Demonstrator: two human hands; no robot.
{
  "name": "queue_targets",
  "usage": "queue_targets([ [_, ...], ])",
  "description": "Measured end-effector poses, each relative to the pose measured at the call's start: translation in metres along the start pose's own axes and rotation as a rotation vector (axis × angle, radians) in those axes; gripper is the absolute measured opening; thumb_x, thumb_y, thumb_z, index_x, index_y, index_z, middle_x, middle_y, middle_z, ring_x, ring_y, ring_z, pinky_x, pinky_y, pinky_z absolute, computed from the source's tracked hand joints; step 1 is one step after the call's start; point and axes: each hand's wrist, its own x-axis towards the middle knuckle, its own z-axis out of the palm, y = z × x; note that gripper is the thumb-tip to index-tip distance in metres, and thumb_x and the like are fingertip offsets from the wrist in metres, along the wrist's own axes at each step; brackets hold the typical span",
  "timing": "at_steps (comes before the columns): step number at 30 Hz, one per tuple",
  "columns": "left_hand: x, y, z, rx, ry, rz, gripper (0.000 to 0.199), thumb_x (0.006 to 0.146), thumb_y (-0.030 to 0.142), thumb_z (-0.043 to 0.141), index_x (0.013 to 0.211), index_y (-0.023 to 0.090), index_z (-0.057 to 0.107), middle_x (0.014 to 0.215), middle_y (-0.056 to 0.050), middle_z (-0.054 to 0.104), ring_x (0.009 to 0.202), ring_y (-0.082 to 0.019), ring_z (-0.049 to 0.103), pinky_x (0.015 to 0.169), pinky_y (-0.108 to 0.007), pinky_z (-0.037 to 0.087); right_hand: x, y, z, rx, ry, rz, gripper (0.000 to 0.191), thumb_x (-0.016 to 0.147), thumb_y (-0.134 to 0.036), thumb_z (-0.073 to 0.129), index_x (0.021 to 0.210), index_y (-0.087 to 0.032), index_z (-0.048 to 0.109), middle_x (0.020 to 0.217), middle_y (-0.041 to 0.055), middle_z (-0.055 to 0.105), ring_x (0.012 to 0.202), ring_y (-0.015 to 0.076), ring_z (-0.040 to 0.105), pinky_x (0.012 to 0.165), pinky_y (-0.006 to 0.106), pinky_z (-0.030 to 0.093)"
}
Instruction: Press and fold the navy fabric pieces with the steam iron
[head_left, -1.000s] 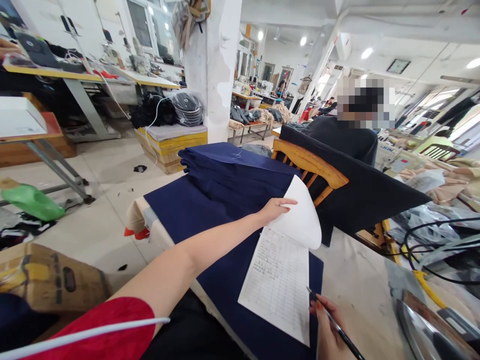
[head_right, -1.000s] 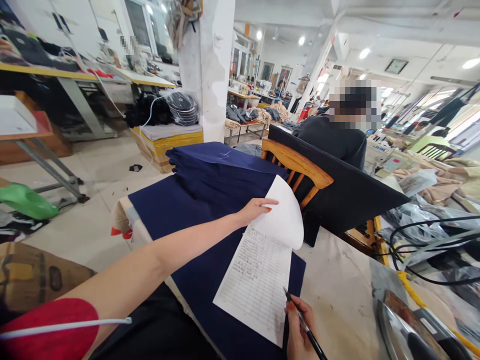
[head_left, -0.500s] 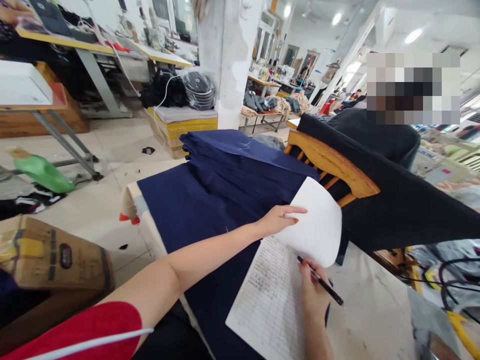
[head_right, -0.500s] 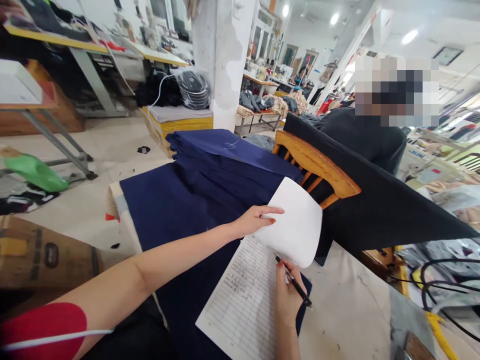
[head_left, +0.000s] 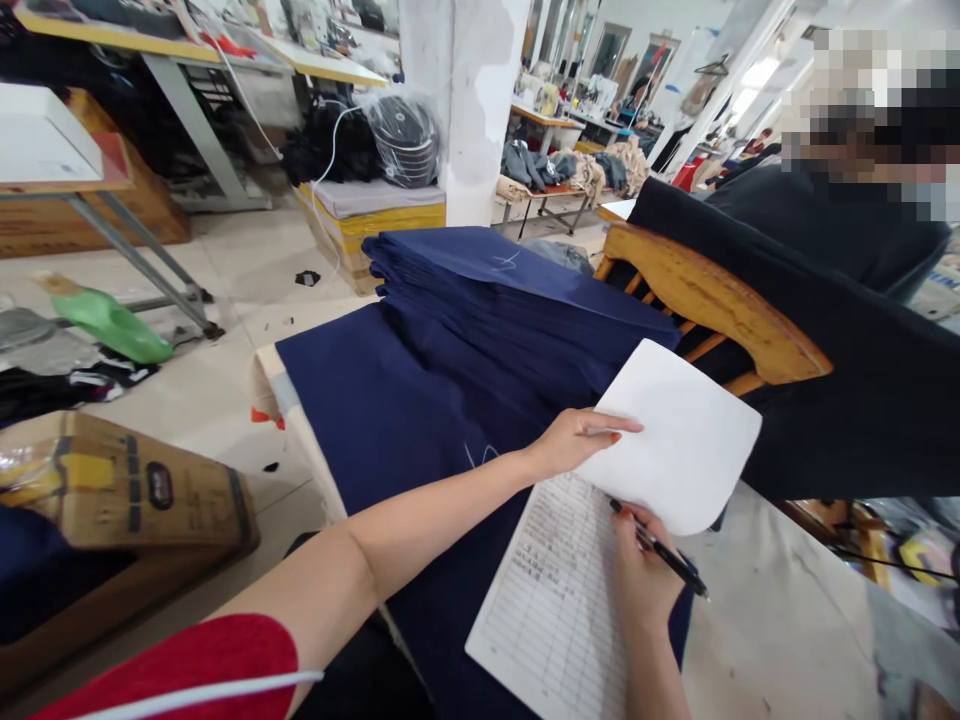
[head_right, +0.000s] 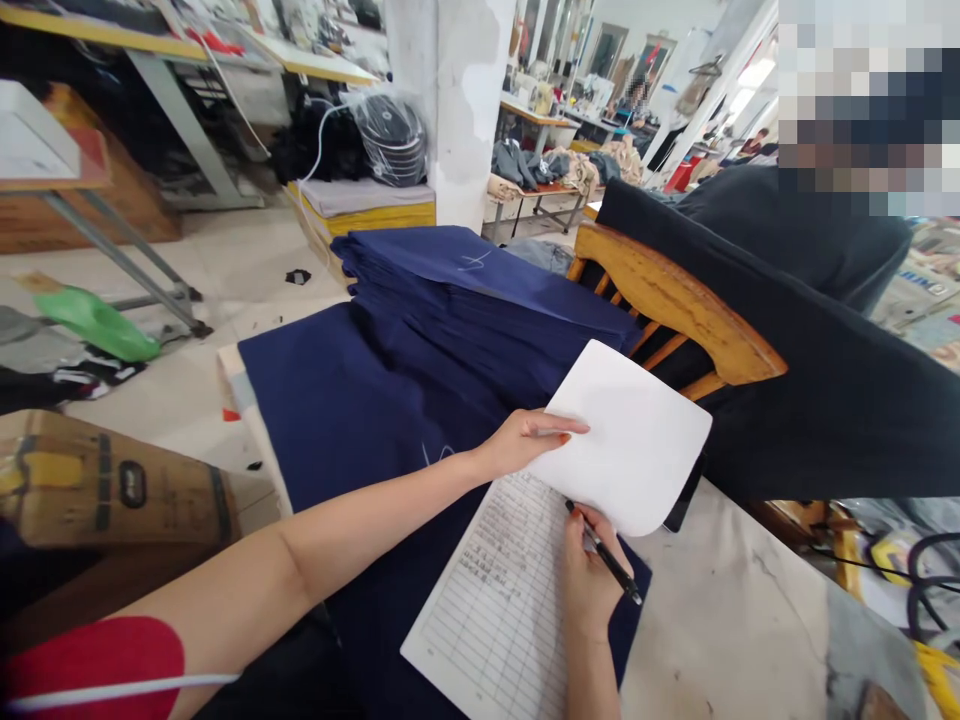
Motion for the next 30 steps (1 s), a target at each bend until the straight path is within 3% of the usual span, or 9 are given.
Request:
queue_targets([
  [14,-0.007,-0.005,0.003,0.018,0.010,-0.021,0.028,0.082,0.015,0.058,0.109,0.017,0.067,0.120,-0.006,0.062,0.115,-0.019,0.055,0.102,-0.029,0.040,-0.009,-0.003,-0.009,-0.011,-0.033,-0.005,0.023,0.071,-0.036,0.060,0.077,-0.015,0.067,0.072,0.0055,0.065,0.068,0.0198,0.060,0.071,0.035,0.050],
  [30,-0.006,-0.012,0.003,0.029,-0.002,-0.001,0.027,0.083,0.013,0.057,0.109,0.016,0.066,0.121,-0.007,0.061,0.116,-0.019,0.055,0.103,-0.030,0.039,-0.037,-0.015,-0.028,-0.075,-0.077,0.002,0.024,0.075,-0.039,0.059,0.078,-0.016,0.065,0.076,0.0062,0.066,0.072,0.0198,0.061,0.065,0.030,0.048],
])
